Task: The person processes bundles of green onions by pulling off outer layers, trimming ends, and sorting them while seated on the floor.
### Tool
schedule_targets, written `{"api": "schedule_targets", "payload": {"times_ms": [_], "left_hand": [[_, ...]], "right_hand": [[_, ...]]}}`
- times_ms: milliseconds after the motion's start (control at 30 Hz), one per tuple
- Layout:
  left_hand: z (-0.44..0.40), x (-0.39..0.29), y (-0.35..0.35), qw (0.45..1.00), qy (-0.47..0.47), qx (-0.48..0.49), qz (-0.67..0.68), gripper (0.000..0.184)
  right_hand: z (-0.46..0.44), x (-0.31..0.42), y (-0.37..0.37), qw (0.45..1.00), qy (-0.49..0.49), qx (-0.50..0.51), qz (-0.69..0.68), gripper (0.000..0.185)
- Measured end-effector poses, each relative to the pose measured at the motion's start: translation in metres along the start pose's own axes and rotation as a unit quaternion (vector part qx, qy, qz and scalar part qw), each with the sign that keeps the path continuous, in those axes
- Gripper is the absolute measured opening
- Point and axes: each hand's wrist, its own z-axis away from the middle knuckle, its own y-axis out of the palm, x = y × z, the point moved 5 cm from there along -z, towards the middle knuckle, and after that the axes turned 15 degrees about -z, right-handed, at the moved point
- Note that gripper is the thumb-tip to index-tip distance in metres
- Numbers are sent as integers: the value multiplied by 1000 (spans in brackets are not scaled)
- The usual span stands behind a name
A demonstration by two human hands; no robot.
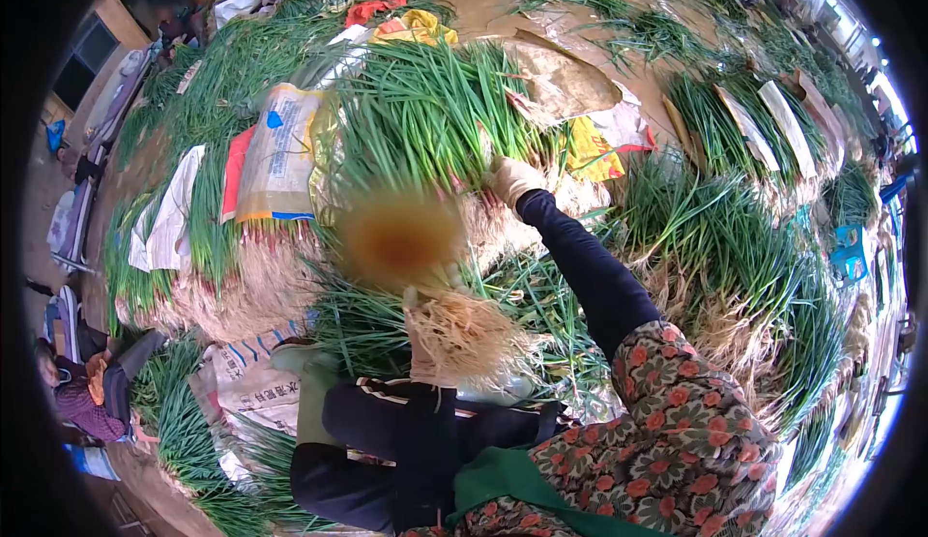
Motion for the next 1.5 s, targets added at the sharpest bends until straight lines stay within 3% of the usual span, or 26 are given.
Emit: {"api": "schedule_targets", "payload": {"times_ms": [133,233,400,467,533,600,667,700,800,833,867,967,1067,1133,1200,1267,1300,1333,1400,1433,1500], "left_hand": [[-3,6,-12,994,-15,-103,-29,50],[-3,19,-22,993,-62,-99,-5,54],[2,4,29,990,0,-140,-33,46],[-8,15,-34,996,-18,-82,-22,43],[-9,16,-41,996,-12,-88,-33,42],[-10,17,-37,995,-10,-92,-46,42],[-11,16,-38,996,-21,-67,-49,44],[-9,11,-23,997,-24,-58,-41,45],[0,3,6,998,-19,-55,-14,49],[1,1,5,998,-13,-67,-8,50],[4,-1,2,997,-8,-80,-1,51],[-6,7,-48,998,-27,-55,-16,53],[-3,3,-21,996,-32,-70,-46,56],[0,6,10,995,-39,-87,-29,56],[-2,10,-15,996,-21,-53,-68,57],[-8,10,-24,997,12,-38,-63,57],[-12,8,-35,997,12,-30,-63,52],[-11,11,-46,999,16,-20,-43,51],[-2,-2,-19,1000,19,10,13,51],[0,-7,-12,999,24,21,35,50],[0,-11,-10,998,27,23,58,49]], "right_hand": [[21,20,-13,994,-74,-43,-62,31],[25,-7,-1,993,-39,-67,-92,33],[15,6,-3,994,-41,-56,-85,26],[31,21,-2,987,-97,-66,-111,19],[52,19,14,986,-131,17,-99,18],[48,-2,17,974,-169,-34,-145,20],[28,-28,11,957,-45,-77,-275,22],[17,-32,11,970,-24,-80,-227,34],[-5,-18,11,996,14,-25,-88,33],[-6,-12,8,994,7,-24,-103,32],[-2,0,3,990,-33,-79,-113,28],[21,17,6,980,-56,-25,-189,17],[92,43,24,931,-213,145,-258,23],[85,30,21,947,-130,77,-285,25],[74,34,-3,956,-54,-27,-286,24],[10,-24,38,928,-125,-110,-334,24],[16,-7,26,977,-35,-30,-210,28],[29,13,16,989,23,14,-148,31],[19,15,30,984,-79,-3,-162,32],[14,8,31,967,-114,-24,-224,24],[-7,-14,23,868,-77,-108,-478,24]]}}
